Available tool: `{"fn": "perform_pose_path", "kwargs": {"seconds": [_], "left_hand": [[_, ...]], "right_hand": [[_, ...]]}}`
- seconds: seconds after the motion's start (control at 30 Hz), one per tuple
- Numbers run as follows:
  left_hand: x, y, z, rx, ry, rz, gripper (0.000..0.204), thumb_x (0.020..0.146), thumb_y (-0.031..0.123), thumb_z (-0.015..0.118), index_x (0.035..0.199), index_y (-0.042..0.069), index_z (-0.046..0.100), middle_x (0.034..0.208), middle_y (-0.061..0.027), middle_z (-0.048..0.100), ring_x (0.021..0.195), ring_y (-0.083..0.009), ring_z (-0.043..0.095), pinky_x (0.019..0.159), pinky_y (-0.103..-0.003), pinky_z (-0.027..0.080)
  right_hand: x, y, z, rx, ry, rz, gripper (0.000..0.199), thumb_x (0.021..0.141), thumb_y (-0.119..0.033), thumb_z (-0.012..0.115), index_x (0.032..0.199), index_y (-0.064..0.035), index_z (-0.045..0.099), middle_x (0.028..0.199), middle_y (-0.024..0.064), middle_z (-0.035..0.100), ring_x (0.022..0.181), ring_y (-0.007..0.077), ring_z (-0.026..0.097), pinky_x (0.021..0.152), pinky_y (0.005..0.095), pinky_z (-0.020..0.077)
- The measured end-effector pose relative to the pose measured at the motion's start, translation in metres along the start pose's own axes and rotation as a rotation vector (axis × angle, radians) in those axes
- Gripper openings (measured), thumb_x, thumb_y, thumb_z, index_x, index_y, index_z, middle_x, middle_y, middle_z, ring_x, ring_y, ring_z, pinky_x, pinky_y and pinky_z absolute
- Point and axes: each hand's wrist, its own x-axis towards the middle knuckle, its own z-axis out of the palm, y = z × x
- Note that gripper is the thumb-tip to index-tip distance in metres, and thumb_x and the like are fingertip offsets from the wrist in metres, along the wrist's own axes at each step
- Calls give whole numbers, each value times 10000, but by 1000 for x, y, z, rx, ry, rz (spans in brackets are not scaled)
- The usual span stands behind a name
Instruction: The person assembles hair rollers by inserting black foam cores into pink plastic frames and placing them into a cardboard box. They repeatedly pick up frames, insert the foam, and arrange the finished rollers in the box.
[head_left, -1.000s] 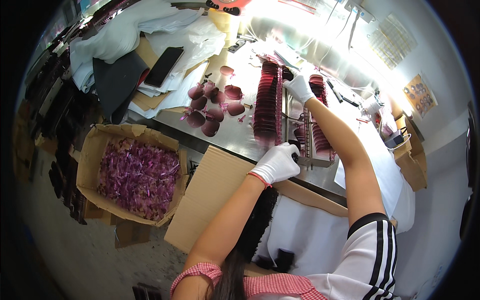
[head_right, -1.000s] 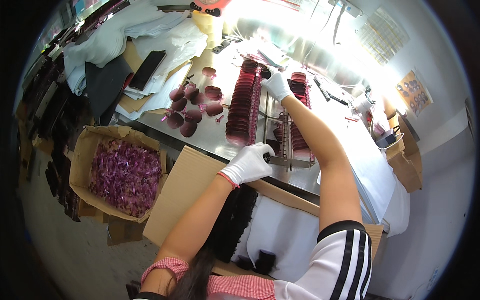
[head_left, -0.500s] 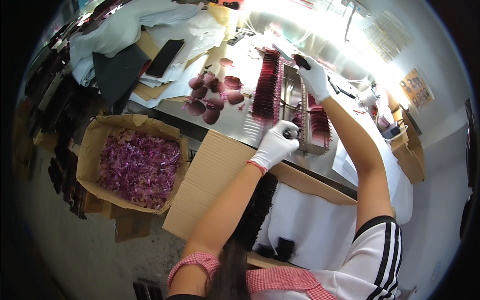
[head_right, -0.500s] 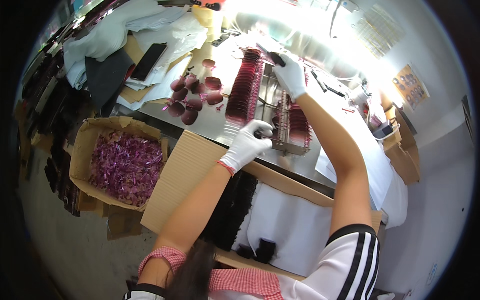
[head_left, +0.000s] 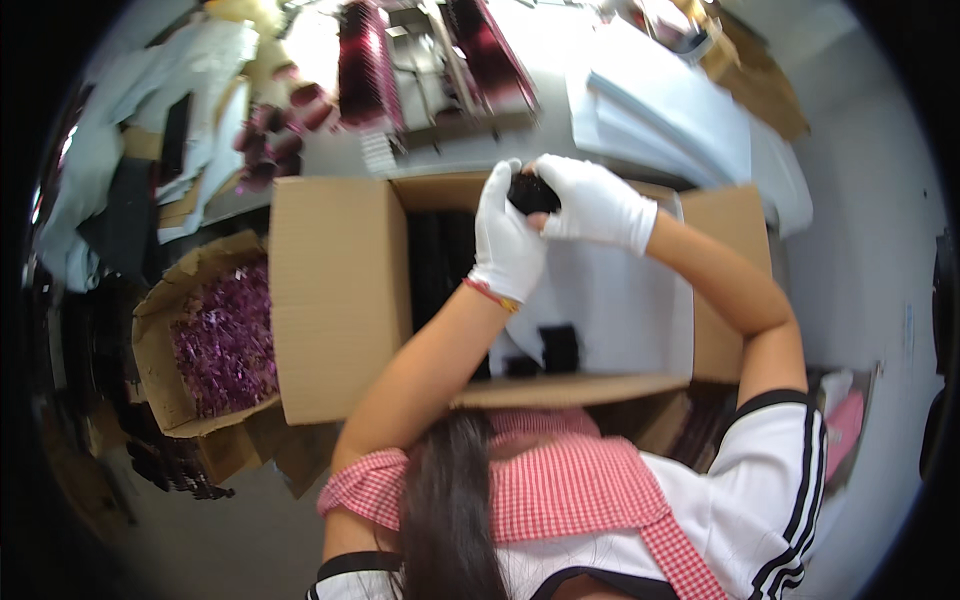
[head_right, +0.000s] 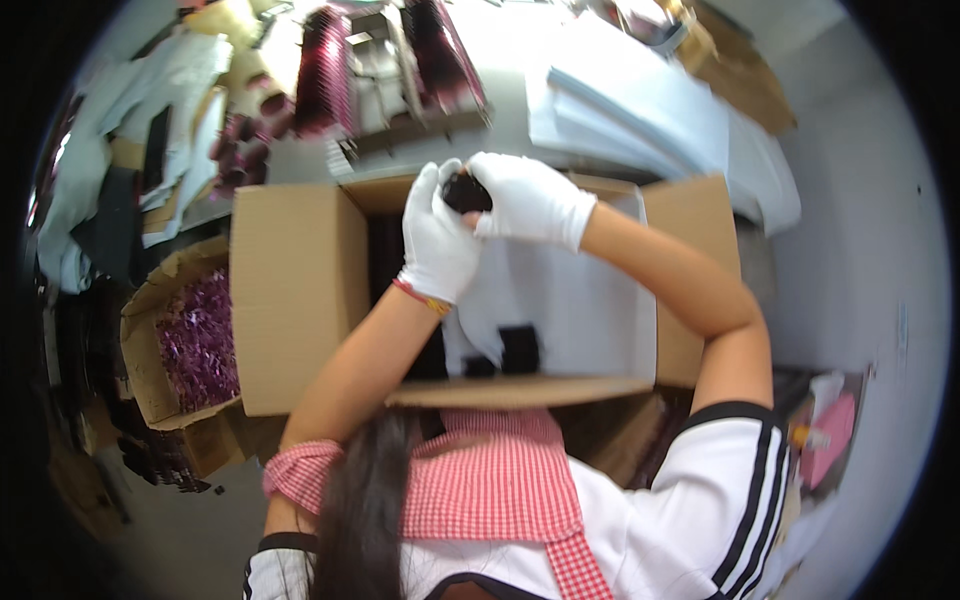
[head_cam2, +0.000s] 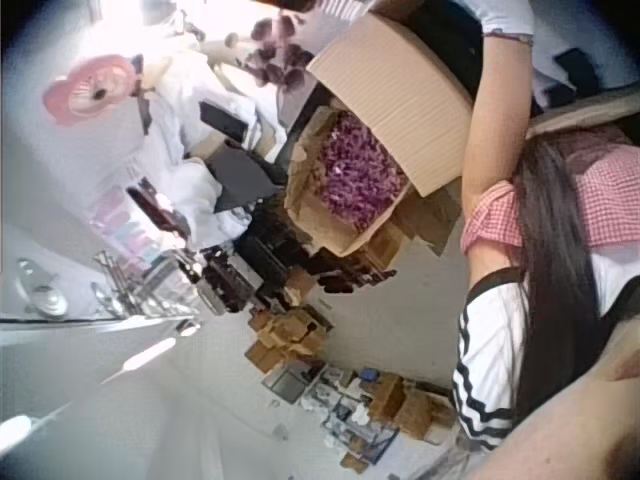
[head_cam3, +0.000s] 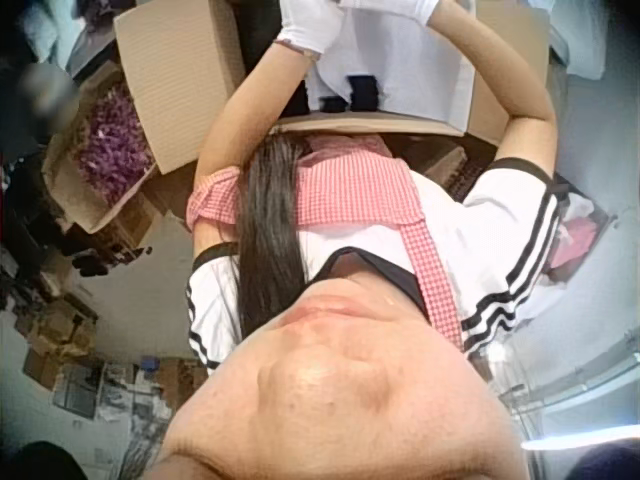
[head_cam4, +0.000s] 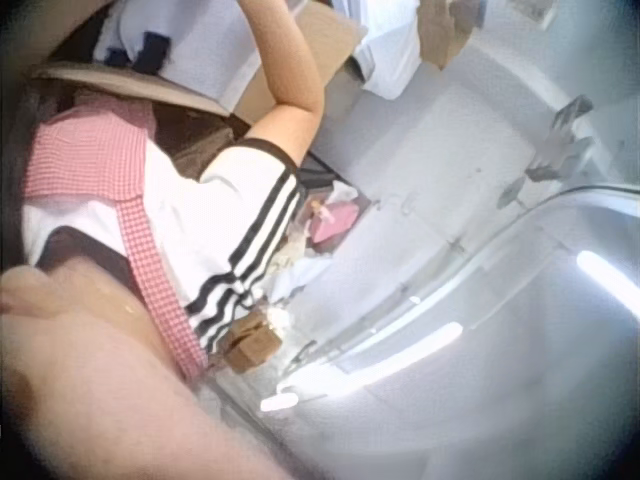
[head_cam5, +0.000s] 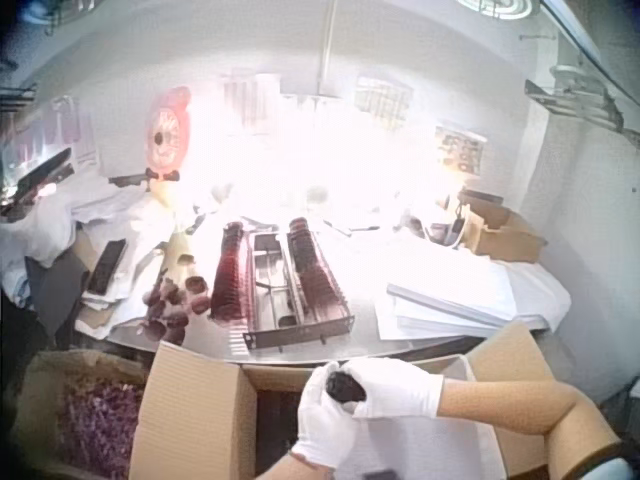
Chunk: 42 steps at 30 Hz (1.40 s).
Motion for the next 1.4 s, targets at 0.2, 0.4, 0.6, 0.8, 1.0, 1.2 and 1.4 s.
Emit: {"fn": "perform_pose_path", "kwargs": {"seconds": [0.2, 0.4, 0.6, 0.8, 1.0, 1.2, 1.4], "left_hand": [[-34, -4, -46, 934, 224, -398, 641, 951, 464, 608, 1406, 43, 443, 1514, -188, 371, 1390, -309, 357, 1141, -426, 295], [-43, 24, -39, 1120, 41, -376, 452, 1001, 312, 558, 1356, 41, 490, 1350, -141, 560, 1253, -278, 529, 1079, -402, 396], [-38, 78, -19, 1291, -151, -91, 289, 1012, 223, 520, 1227, 48, 599, 1194, -83, 656, 1085, -182, 625, 946, -320, 484], [16, 193, -3, 2011, -103, 1019, 302, 848, 127, 691, 1109, 11, 595, 1014, -150, 652, 972, -265, 639, 858, -387, 514], [78, 278, 11, 2448, -31, 604, 921, 715, 330, 858, 1404, -95, 417, 1303, -285, 567, 1216, -385, 563, 1047, -410, 443], [120, 283, 26, 2496, -148, 363, 1022, 588, 386, 908, 1338, -150, 466, 1252, -282, 594, 1158, -307, 601, 1016, -365, 470], [112, 261, 37, 2607, -95, 134, 942, 727, 488, 782, 1327, -141, 420, 1171, -309, 623, 1116, -372, 627, 971, -383, 481]], "right_hand": [[-76, 20, 68, 37, -451, 289, 387, 790, -135, 711, 1139, -34, 578, 1007, 217, 697, 948, 398, 669, 847, 441, 532], [-116, 25, 139, 97, -382, 174, 492, 808, -78, 657, 1293, -77, 577, 1132, 196, 652, 1007, 384, 644, 883, 442, 512], [-134, 4, 179, -29, -98, 178, 320, 818, -234, 690, 1038, -14, 612, 1023, 212, 629, 909, 407, 625, 845, 476, 486], [-129, -9, 174, -180, -131, 249, 497, 787, -285, 733, 1212, -57, 613, 1275, 179, 546, 1214, 376, 491, 1049, 464, 378], [-21, -21, 99, -42, 9, -64, 507, 767, -256, 770, 1190, -27, 610, 1168, 159, 614, 1089, 357, 580, 937, 444, 467], [124, -10, 64, -84, 485, -130, 378, 766, -293, 787, 994, -28, 643, 1017, 153, 641, 955, 340, 608, 851, 441, 466], [152, 9, 75, -301, 421, -87, 184, 858, -322, 675, 751, -174, 704, 680, 57, 680, 706, 252, 656, 747, 395, 423]]}}
